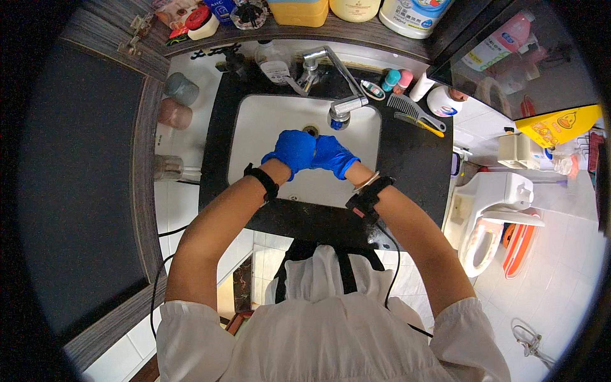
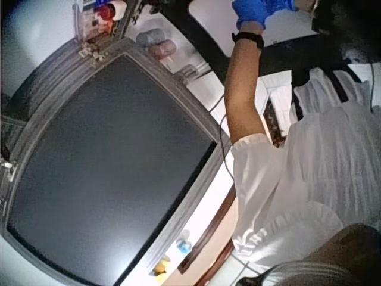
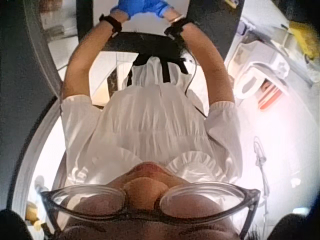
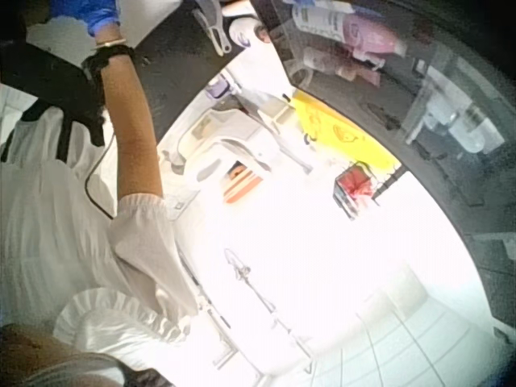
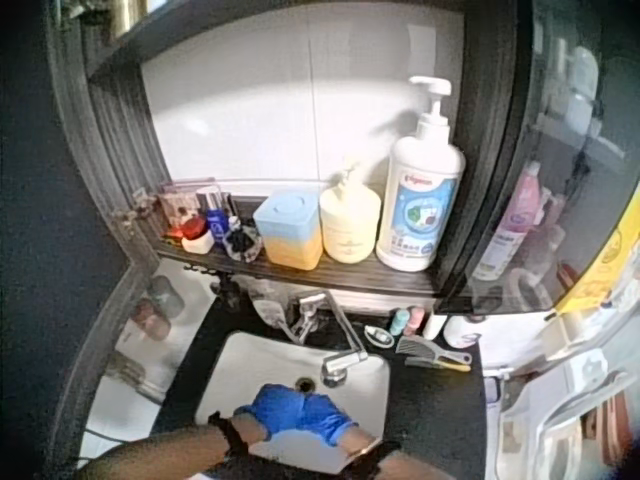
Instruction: The person rearranges various toiletries and hygiene products inside a bathroom cabinet shelf, handles items individually, and then washes and wrings out a cloth in the sink to wipe the countertop surface.
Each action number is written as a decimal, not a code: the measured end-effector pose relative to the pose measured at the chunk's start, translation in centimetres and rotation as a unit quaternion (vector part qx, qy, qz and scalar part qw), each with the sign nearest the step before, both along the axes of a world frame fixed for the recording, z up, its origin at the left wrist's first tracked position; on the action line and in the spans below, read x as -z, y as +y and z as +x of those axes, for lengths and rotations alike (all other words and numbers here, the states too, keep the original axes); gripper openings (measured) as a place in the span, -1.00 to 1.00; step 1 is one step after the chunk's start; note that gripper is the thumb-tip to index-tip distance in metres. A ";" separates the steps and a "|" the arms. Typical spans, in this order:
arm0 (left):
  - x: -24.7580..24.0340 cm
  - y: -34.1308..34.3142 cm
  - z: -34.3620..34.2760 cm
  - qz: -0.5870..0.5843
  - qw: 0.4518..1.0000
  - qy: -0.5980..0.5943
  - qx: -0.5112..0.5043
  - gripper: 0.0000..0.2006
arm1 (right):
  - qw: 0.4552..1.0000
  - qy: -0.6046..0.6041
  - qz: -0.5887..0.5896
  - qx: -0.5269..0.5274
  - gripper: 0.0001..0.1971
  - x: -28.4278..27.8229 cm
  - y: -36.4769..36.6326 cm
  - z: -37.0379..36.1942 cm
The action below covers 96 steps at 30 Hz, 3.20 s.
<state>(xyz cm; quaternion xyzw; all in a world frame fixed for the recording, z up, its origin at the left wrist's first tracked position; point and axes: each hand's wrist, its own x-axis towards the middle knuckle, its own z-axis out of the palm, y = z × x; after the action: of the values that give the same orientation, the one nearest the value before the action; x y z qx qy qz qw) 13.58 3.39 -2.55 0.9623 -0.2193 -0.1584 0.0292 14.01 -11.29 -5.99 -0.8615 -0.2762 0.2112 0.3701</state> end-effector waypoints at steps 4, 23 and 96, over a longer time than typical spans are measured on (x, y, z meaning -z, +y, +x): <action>1.9 1.7 0.5 -0.002 0.995 -0.064 0.080 -0.74 | 0.998 0.033 -0.033 0.037 -0.57 -1.6 1.6 -1.3; -1.7 0.6 -0.6 -0.110 0.976 -0.142 0.124 -0.78 | 0.659 0.590 0.370 0.284 -0.81 -5.2 0.3 -5.7; -11.4 -12.1 -19.7 -0.675 0.607 0.123 -0.401 -0.68 | 0.887 0.143 0.383 0.216 -0.54 -12.7 -15.5 -17.6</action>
<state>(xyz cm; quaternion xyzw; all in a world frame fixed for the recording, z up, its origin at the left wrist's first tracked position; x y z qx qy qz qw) -6.11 -8.68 8.82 0.6333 0.1494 -0.0549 0.7574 -3.61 -26.78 6.72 -0.6516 -0.0871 0.1247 0.7432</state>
